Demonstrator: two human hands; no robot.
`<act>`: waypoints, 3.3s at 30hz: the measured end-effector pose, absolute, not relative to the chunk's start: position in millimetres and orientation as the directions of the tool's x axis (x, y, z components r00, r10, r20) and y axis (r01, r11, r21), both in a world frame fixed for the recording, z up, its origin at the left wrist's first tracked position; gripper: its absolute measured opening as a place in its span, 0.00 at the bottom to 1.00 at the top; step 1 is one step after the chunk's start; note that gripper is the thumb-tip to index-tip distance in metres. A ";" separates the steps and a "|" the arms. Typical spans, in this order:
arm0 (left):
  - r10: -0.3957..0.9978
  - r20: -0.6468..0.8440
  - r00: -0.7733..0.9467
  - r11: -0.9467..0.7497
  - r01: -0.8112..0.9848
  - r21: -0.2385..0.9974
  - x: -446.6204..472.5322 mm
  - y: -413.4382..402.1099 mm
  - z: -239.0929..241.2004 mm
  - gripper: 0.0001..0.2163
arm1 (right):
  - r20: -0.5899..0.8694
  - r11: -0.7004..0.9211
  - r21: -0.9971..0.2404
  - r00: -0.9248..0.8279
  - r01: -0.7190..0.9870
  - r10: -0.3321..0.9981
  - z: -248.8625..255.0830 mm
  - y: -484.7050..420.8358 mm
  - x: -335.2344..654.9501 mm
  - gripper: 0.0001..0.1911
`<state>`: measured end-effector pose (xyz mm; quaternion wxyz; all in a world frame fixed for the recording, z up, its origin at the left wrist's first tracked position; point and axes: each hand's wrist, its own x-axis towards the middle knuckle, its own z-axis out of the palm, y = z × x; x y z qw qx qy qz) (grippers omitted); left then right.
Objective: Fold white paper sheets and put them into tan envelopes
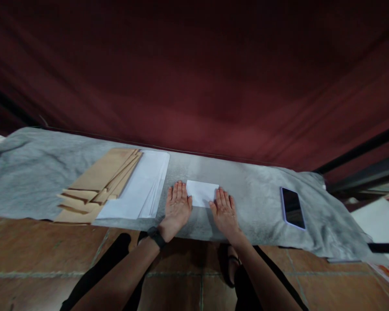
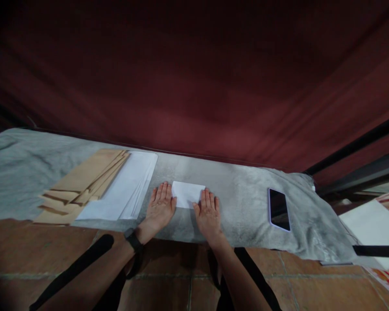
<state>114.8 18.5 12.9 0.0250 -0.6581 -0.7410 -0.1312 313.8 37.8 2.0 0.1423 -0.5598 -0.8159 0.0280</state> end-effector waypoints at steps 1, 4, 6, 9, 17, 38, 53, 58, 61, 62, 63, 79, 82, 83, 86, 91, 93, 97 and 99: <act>0.969 0.215 -0.125 0.090 0.983 0.163 116.3 19.7 16.0 0.27 | 0.199 0.366 -0.206 -0.327 0.907 0.924 2.9 38.2 313.5 0.31; 0.977 0.215 -0.013 -0.025 0.985 0.170 125.0 24.4 24.1 0.27 | 0.206 0.365 -0.230 -0.322 0.902 0.924 6.1 41.1 311.4 0.31; 0.973 0.206 0.102 -0.139 0.975 0.173 134.0 27.7 26.3 0.26 | 0.213 0.381 -0.261 -0.332 0.887 0.919 8.1 44.0 307.7 0.30; 0.953 0.201 0.228 -0.263 0.950 0.169 148.0 32.4 22.6 0.27 | 0.211 0.408 -0.308 -0.356 0.859 0.910 10.7 48.8 297.6 0.29; 0.974 0.070 0.214 -0.221 0.970 0.101 159.9 44.8 9.4 0.28 | 0.149 0.393 -0.302 -0.364 0.869 0.919 10.4 59.0 276.6 0.28; 0.985 0.153 -0.084 0.072 0.994 0.084 137.3 41.2 9.3 0.30 | 0.231 0.304 -0.167 -0.262 0.938 0.937 -5.8 58.6 302.4 0.35; 0.968 0.184 -0.170 0.152 0.982 0.108 123.7 36.8 3.0 0.29 | 0.267 0.278 -0.164 -0.228 0.947 0.936 -9.8 55.4 319.4 0.30; 0.976 0.202 -0.077 0.050 0.989 0.137 129.7 29.7 14.1 0.28 | 0.290 0.349 -0.190 -0.287 0.918 0.913 -1.9 49.2 321.3 0.31; 0.974 0.207 0.089 -0.122 0.981 0.153 141.8 19.3 19.8 0.27 | 0.265 0.458 -0.210 -0.401 0.864 0.877 4.3 39.7 316.5 0.30; 0.968 0.205 0.144 -0.178 0.972 0.156 145.5 15.5 20.2 0.27 | 0.248 0.494 -0.215 -0.442 0.842 0.862 5.8 35.9 314.7 0.30; 0.961 0.203 0.189 -0.222 0.962 0.156 148.4 11.8 19.6 0.27 | 0.230 0.522 -0.220 -0.476 0.824 0.849 6.7 32.3 313.2 0.29; 0.975 0.187 0.121 -0.144 0.983 0.116 145.8 -2.0 7.0 0.32 | 0.264 0.489 -0.110 -0.449 0.865 0.854 -3.2 19.7 322.1 0.32; 0.980 0.173 0.093 -0.114 0.987 0.113 143.8 -2.0 8.2 0.33 | 0.263 0.479 -0.110 -0.440 0.871 0.859 -3.6 19.7 323.7 0.32; 0.982 0.172 0.083 -0.104 0.988 0.114 143.3 -2.2 9.0 0.33 | 0.261 0.477 -0.110 -0.438 0.872 0.860 -3.8 19.7 324.4 0.32; 0.983 0.168 0.070 -0.090 0.989 0.120 142.6 -3.0 11.7 0.35 | 0.257 0.474 -0.101 -0.437 0.875 0.862 -4.1 19.9 326.4 0.33; 0.986 0.154 0.069 -0.090 0.987 0.132 143.0 -3.6 13.1 0.37 | 0.253 0.465 -0.090 -0.431 0.881 0.866 -3.7 20.8 329.9 0.32; 0.986 0.154 0.066 -0.088 0.986 0.140 143.2 -3.3 12.0 0.38 | 0.248 0.465 -0.092 -0.433 0.880 0.867 -3.4 21.1 331.3 0.32; 0.987 0.148 0.060 -0.081 0.986 0.144 144.3 -2.7 10.3 0.39 | 0.231 0.465 -0.093 -0.435 0.880 0.870 -2.9 21.4 333.9 0.32; 0.988 0.142 0.061 -0.082 0.986 0.146 145.1 -2.4 10.5 0.39 | 0.227 0.464 -0.091 -0.435 0.881 0.871 -2.7 21.8 334.9 0.31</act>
